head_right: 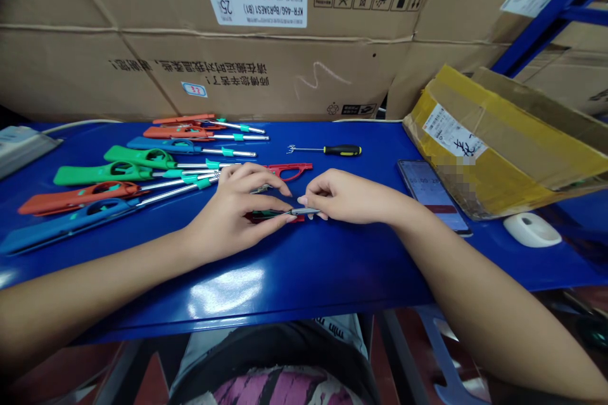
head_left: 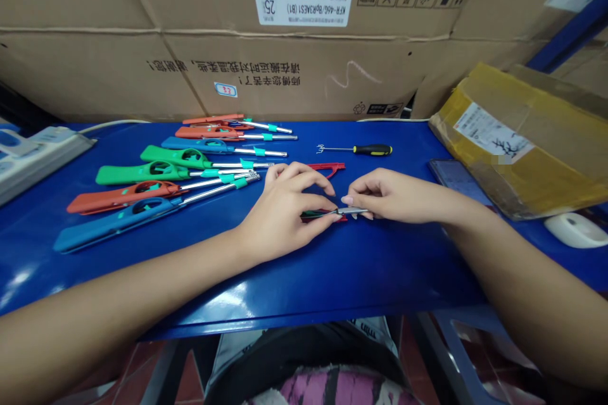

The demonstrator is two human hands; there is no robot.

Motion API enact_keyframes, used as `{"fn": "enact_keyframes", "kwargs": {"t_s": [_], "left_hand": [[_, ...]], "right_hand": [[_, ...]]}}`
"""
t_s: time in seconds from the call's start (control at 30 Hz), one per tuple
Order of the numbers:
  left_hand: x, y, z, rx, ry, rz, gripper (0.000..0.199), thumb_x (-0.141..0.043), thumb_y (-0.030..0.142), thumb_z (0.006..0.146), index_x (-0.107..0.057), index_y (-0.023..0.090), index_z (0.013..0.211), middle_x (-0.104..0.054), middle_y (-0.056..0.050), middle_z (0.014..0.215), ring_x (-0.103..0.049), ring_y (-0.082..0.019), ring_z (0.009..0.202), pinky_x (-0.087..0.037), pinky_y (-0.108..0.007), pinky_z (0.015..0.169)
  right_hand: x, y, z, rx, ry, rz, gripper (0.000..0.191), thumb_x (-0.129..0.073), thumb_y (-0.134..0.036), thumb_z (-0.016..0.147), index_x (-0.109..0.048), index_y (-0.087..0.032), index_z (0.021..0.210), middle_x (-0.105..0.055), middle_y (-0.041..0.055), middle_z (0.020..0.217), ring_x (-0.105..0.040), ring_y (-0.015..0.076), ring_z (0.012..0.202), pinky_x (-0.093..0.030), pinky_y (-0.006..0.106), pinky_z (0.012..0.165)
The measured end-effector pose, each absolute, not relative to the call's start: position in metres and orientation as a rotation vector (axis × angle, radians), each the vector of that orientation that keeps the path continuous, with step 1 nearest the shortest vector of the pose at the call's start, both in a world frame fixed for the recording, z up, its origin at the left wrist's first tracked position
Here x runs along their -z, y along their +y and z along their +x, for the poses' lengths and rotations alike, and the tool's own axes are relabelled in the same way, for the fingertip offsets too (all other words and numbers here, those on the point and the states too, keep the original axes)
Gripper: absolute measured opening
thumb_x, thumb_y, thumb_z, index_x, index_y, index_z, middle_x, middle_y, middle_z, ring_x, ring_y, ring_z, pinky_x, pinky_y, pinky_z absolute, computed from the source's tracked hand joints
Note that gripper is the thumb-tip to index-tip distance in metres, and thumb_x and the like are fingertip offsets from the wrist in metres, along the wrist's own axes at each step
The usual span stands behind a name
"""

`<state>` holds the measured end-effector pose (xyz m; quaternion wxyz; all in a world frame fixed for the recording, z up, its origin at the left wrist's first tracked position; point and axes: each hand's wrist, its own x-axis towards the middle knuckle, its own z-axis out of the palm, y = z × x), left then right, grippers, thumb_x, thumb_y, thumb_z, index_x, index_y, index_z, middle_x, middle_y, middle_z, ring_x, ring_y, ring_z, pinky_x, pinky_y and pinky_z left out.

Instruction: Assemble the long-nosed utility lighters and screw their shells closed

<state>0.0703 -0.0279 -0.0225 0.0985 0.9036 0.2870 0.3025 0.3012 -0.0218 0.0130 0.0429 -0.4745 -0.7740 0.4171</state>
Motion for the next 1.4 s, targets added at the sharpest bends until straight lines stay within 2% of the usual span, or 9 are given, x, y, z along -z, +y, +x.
{"fn": "enact_keyframes", "kwargs": {"t_s": [0.37,0.47,0.6,0.83,1.03,1.23,1.4], "left_hand": [[0.019,-0.032,0.071,-0.937,0.772,2.857,0.015,-0.067,0.028,0.094,-0.079,0.027,0.086,-0.074,-0.001,0.107,-0.059,-0.026,0.11,-0.029,-0.048,0.095],[0.018,-0.031,0.071,-0.953,0.799,2.827,0.014,-0.066,0.027,0.094,-0.078,0.026,0.088,-0.074,-0.001,0.106,-0.06,-0.025,0.109,-0.029,-0.048,0.097],[0.017,-0.03,0.069,-0.95,0.828,2.768,0.012,-0.067,0.031,0.093,-0.078,0.028,0.09,-0.074,-0.001,0.106,-0.062,-0.023,0.107,-0.029,-0.047,0.097],[0.019,-0.034,0.071,-0.97,0.867,2.698,0.012,-0.07,0.034,0.09,-0.077,0.027,0.096,-0.074,-0.001,0.106,-0.062,-0.022,0.105,-0.03,-0.045,0.096],[0.017,-0.033,0.071,-1.008,0.886,2.596,0.009,-0.071,0.033,0.091,-0.078,0.027,0.091,-0.075,0.0,0.102,-0.063,-0.02,0.1,-0.032,-0.042,0.092],[0.019,-0.03,0.07,-0.973,0.888,2.587,0.008,-0.072,0.029,0.091,-0.078,0.026,0.087,-0.075,0.0,0.102,-0.062,-0.021,0.102,-0.032,-0.042,0.092],[0.019,-0.03,0.07,-0.943,0.884,2.614,0.009,-0.072,0.027,0.091,-0.078,0.027,0.085,-0.076,0.0,0.103,-0.062,-0.021,0.104,-0.03,-0.043,0.093]], "right_hand": [[-0.011,-0.023,0.301,-1.506,-2.239,-1.521,0.049,-0.057,-0.06,0.09,-0.051,-0.019,0.062,-0.046,-0.0049,0.051,-0.034,0.0081,0.046,-0.026,0.026,0.048],[-0.015,-0.025,0.302,-1.557,-2.163,-1.493,0.046,-0.059,-0.06,0.09,-0.055,-0.019,0.069,-0.05,-0.0042,0.058,-0.038,0.0081,0.049,-0.029,0.025,0.05],[-0.02,-0.025,0.307,-1.651,-2.148,-1.346,0.037,-0.074,-0.053,0.08,-0.063,-0.018,0.085,-0.051,-0.0052,0.066,-0.039,0.0078,0.056,-0.029,0.023,0.052],[-0.021,-0.021,0.313,-1.777,-2.101,-1.312,0.034,-0.074,-0.051,0.082,-0.064,-0.018,0.087,-0.056,-0.0043,0.066,-0.046,0.0073,0.053,-0.035,0.021,0.049],[-0.02,-0.021,0.311,-1.726,-2.136,-1.316,0.034,-0.073,-0.05,0.082,-0.066,-0.018,0.09,-0.057,-0.0038,0.067,-0.046,0.0077,0.052,-0.036,0.022,0.048],[-0.018,-0.021,0.306,-1.42,-2.279,-1.284,0.032,-0.071,-0.049,0.083,-0.069,-0.018,0.087,-0.063,-0.0002,0.073,-0.052,0.0128,0.067,-0.04,0.027,0.063],[-0.016,-0.023,0.303,-1.392,-2.314,-1.274,0.031,-0.067,-0.049,0.085,-0.067,-0.018,0.083,-0.064,-0.0003,0.071,-0.054,0.0137,0.066,-0.041,0.028,0.065]]}}
